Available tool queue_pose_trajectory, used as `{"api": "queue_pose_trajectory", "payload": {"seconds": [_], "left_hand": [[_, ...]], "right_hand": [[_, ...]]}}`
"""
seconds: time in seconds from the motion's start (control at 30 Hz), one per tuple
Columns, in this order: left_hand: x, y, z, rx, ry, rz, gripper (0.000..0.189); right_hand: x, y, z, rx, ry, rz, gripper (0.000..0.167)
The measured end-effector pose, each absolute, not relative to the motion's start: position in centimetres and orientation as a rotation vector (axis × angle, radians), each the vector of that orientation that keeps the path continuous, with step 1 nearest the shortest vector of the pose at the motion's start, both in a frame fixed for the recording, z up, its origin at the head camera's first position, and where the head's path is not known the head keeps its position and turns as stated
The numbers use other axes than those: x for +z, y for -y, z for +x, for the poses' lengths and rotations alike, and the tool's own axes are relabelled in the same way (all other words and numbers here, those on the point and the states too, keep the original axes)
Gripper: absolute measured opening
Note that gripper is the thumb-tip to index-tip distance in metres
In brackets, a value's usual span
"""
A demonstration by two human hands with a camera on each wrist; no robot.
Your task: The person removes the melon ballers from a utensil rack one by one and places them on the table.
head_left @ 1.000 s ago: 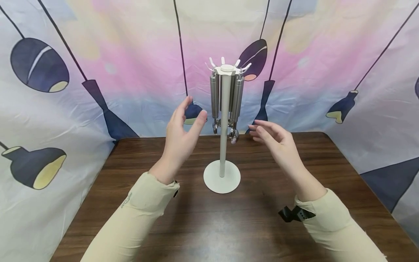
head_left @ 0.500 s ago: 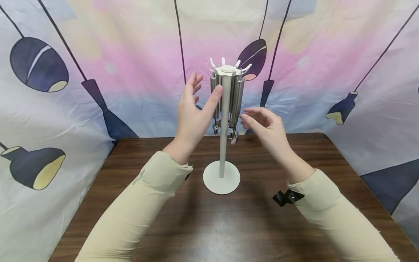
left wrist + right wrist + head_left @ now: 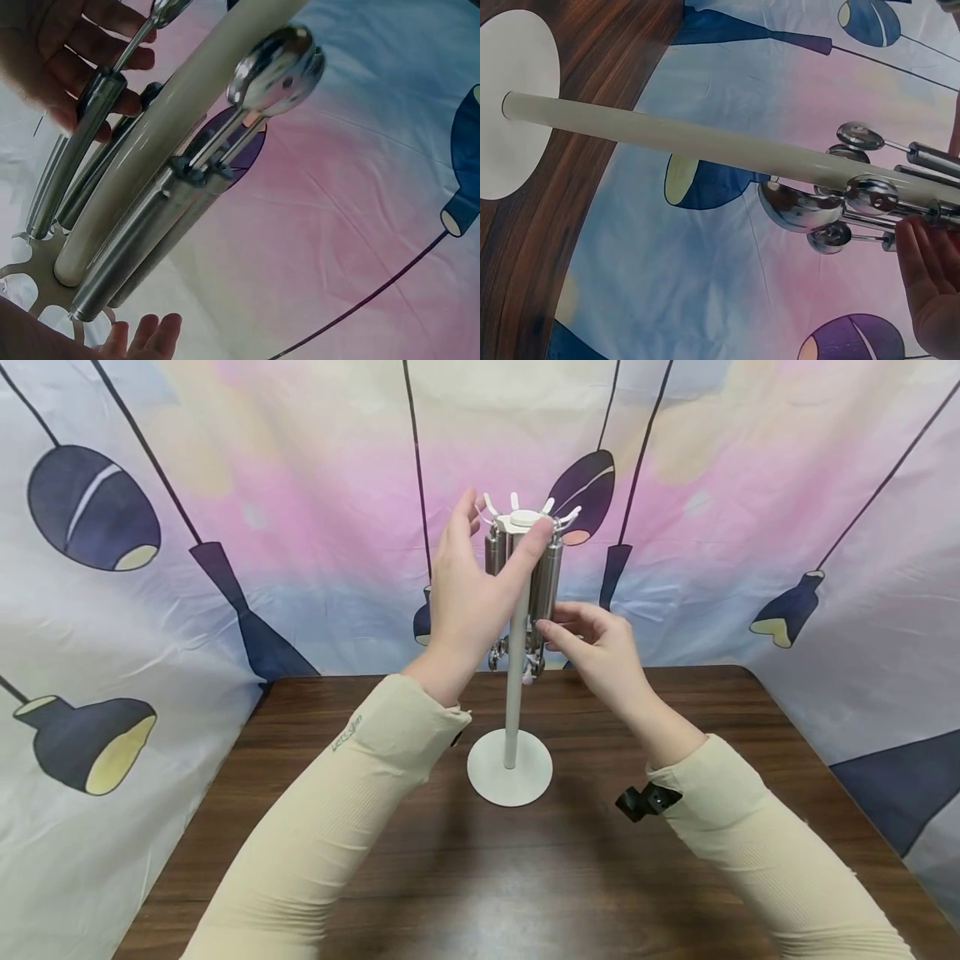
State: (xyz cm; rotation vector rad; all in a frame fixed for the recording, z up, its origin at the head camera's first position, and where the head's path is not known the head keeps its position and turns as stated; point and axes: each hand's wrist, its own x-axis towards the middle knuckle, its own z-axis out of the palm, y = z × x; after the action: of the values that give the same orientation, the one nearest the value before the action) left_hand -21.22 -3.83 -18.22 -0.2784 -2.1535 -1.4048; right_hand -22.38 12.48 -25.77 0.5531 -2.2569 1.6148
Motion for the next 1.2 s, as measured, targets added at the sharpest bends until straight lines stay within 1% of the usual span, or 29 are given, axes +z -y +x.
{"api": "queue_pose_trajectory", "payload": {"seconds": [0.13, 0.27, 0.43, 0.67, 0.93, 1.2], "left_hand": [[-17.6, 3.7, -21.4, -1.396, 2.184, -0.233, 0.088], [-17.5, 3.8, -21.4, -1.408, 2.194, -0.216, 0.084], [-17.6, 4.1, -21.5, -1.401, 2.184, -0.213, 0.081], [-17.7, 4.5, -21.6, -1.42, 2.158, -0.248, 0.078], [-17.9, 5.5, -21.8, -1.43, 2.093, -0.284, 0.067], [-17.8, 5.8, -21.8, -1.395, 2.076, -0.325, 0.059]], "right_hand": [[-25.5, -12.3, -22.3, 1.644, 2.252, 0.563, 0.03], [-25.2, -12.3, -21.9, 1.633, 2.278, 0.569, 0.029], [-25.0, -12.4, -21.6, 1.613, 2.269, 0.59, 0.027], [-24.1, -12.7, -21.2, 1.704, 2.17, 0.612, 0.025], [-23.5, -13.2, -19.9, 1.703, 2.168, 0.586, 0.023], [-24.2, -13.9, -18.5, 1.703, 2.191, 0.545, 0.02]]}}
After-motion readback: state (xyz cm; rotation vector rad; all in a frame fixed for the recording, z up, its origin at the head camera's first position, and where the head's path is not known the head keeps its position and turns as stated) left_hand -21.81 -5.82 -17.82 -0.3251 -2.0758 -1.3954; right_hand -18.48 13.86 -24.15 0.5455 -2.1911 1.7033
